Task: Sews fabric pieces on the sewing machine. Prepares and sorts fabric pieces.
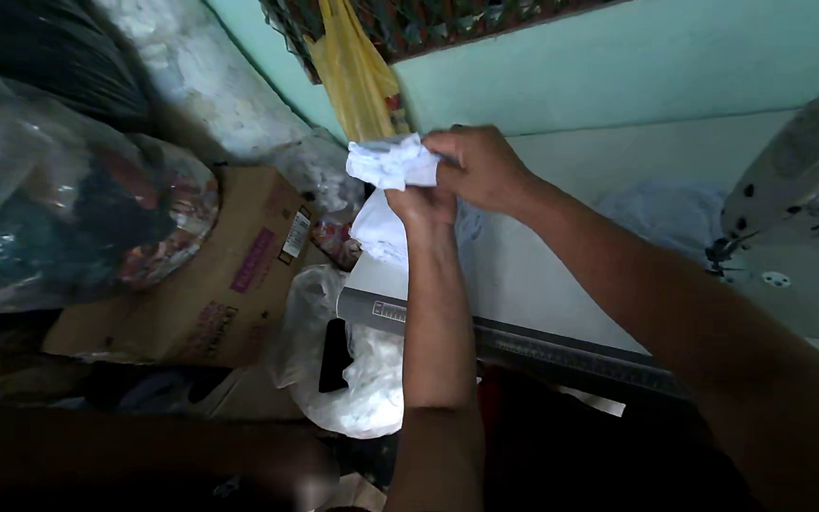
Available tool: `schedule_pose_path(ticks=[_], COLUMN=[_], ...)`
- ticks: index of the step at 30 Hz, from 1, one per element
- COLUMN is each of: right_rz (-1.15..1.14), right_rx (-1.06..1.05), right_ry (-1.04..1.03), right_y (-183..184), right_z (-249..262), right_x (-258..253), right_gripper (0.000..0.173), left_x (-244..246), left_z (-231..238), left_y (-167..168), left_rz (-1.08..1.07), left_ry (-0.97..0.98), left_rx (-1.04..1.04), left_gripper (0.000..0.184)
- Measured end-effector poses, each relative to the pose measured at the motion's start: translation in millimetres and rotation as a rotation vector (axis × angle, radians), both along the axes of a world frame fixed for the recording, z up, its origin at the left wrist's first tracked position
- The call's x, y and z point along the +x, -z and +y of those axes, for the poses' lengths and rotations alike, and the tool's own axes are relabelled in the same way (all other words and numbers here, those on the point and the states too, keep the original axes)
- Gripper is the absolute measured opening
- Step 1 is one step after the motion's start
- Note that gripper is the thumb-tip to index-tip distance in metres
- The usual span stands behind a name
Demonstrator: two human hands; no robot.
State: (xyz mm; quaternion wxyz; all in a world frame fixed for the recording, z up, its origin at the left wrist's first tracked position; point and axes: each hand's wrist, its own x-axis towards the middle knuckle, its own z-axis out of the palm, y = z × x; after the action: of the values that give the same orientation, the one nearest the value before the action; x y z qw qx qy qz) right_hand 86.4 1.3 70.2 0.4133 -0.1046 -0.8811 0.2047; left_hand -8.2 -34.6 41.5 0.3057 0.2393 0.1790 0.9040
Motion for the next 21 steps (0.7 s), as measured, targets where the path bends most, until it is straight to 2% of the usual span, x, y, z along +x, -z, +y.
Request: schedule_pose_path(ticks=[2,4,5,7,9,10,12,14,15,17,18,19,21], right_rz=[-0.082,-0.156,-0.160,-0.118,-0.065,-0.046,-0.011,0.062,0.085,0.100,0.107,0.111,0.085], right_rx=[0.109,0.196,0.255,0.344,0.399,0.419,0.442,0.443,0.428,0.385,0.368,0.352,0.298], right_ry=[-0.004,0.036,0.072,0.126,0.172,0.197,0.276,0.370,0.420,0.510,0.536,0.548,0.558], right_y=[16,27,31,40,47,51,57,67,72,83,89,95,105], right_z=[-14,-28,-35,-48,-63,-70,-87,-100,-106,-115,-117,-118,-119], right_x=[23,48,62,92,129,149,189,223,237,258,264,268,272], right_gripper=[0.031,0.052,0.057,0.057,0.051,0.047,0.040,0.036,0.035,0.033,0.033,0.033,0.034], left_x=[16,29,37,48,48,46,48,66,72,80,86,90,89], left_z=[-6,-12,-15,-30,-54,-68,-93,-109,-109,-91,-84,-80,-80], left_y=[16,38,43,46,45,43,31,27,37,85,112,126,126], left_rz=[-0.002,-0.012,-0.054,-0.128,0.013,0.129,0.431,0.900,1.194,1.847,2.050,2.167,2.216], left_ry=[-0.011,0.077,0.132,0.187,0.126,0.071,-0.124,-0.301,-0.259,-0.144,-0.116,-0.084,0.024], left_rx=[0.057,0.126,0.148,0.130,0.045,-0.017,-0.201,-0.518,-0.607,-0.581,-0.607,-0.649,-0.712], left_gripper=[0.051,0.061,0.066,0.072,0.074,0.071,0.048,0.024,0.029,0.061,0.067,0.071,0.080])
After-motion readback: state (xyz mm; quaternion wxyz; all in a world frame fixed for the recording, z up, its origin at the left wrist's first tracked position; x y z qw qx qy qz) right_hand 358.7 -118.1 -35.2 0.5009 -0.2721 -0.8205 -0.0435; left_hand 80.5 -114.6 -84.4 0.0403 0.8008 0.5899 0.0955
